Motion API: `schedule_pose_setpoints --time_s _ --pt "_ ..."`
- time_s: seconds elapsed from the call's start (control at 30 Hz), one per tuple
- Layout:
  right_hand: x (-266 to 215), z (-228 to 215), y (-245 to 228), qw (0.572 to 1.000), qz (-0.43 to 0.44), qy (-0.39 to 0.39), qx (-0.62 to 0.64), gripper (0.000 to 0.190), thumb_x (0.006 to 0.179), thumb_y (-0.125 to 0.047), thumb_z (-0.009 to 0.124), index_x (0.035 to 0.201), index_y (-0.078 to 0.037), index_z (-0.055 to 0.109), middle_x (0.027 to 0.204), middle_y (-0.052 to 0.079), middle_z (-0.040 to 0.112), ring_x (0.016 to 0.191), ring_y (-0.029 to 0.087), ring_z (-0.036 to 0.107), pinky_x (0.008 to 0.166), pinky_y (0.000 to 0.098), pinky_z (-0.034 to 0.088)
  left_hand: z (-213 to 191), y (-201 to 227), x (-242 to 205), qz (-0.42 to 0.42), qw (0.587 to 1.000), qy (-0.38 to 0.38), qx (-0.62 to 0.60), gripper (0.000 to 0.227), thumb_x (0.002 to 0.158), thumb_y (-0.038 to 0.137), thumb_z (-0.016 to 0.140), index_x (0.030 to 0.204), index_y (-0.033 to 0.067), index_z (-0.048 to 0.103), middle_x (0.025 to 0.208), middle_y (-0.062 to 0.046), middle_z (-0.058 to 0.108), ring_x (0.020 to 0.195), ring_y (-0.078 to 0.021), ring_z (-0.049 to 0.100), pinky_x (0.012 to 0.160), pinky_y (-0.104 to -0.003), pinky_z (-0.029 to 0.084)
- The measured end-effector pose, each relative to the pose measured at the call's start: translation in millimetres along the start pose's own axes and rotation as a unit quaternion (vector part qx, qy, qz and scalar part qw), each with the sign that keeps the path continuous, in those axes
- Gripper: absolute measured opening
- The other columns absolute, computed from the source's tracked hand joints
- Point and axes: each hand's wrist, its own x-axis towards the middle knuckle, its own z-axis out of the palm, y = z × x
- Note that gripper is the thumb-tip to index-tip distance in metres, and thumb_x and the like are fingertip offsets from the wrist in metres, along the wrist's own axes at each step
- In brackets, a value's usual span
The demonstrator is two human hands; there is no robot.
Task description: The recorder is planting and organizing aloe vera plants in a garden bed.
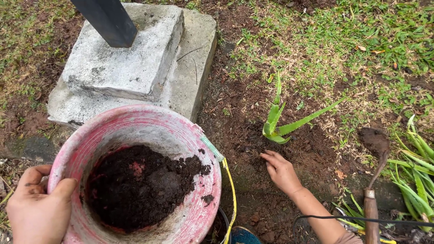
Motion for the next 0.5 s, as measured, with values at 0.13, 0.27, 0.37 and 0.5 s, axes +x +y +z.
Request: schedule_pose_setpoints --time_s 0.13,0.27,0.37,0.5 --pt "-4.0 14.4 8.9 0.983 -0.129 0.034 -0.124 0.025 0.086 -0.005 0.069 0.11 -0.005 0.073 0.119 0.013 0.067 0.1 0.031 0.07 0.086 0.0382 0.059 -5.2 -2.2 -0.8 -0.048 0.998 -0.001 0.048 0.034 0.091 -0.004 0.072 0.123 -0.0067 0.061 0.099 -0.017 0.073 0.085 -0.0182 0.068 0.075 -0.029 0.053" --pt "0.1 16.5 21.3 0.968 -0.103 0.013 -0.229 0.013 0.085 -0.013 0.075 0.098 -0.012 0.073 0.101 0.008 0.065 0.097 0.029 0.068 0.086 0.0394 0.058 -5.0 -11.5 2.0 -0.027 1.0 0.005 0.008 0.035 0.09 -0.004 0.071 0.124 -0.0069 0.06 0.104 -0.015 0.073 0.091 -0.0157 0.07 0.08 -0.027 0.055" --pt "0.9 14.6 -10.0 0.949 -0.204 0.021 -0.238 0.022 0.08 -0.01 0.075 0.102 -0.011 0.073 0.099 0.009 0.063 0.095 0.029 0.063 0.085 0.0395 0.055 -8.0 -15.6 -0.5 -0.03 0.999 0.002 0.015 0.035 0.091 -0.004 0.071 0.123 -0.0077 0.06 0.102 -0.017 0.073 0.09 -0.0171 0.069 0.08 -0.028 0.055" --pt "10.0 30.0 -2.2 0.916 -0.344 0.005 -0.206 0.035 0.079 -0.001 0.07 0.114 -0.004 0.069 0.109 0.012 0.064 0.1 0.027 0.062 0.087 0.0377 0.055 -6.6 -16.9 -0.9 -0.017 1.0 0.008 0.018 0.032 0.092 -0.006 0.071 0.122 -0.0093 0.061 0.104 -0.018 0.072 0.092 -0.0186 0.069 0.08 -0.029 0.055"
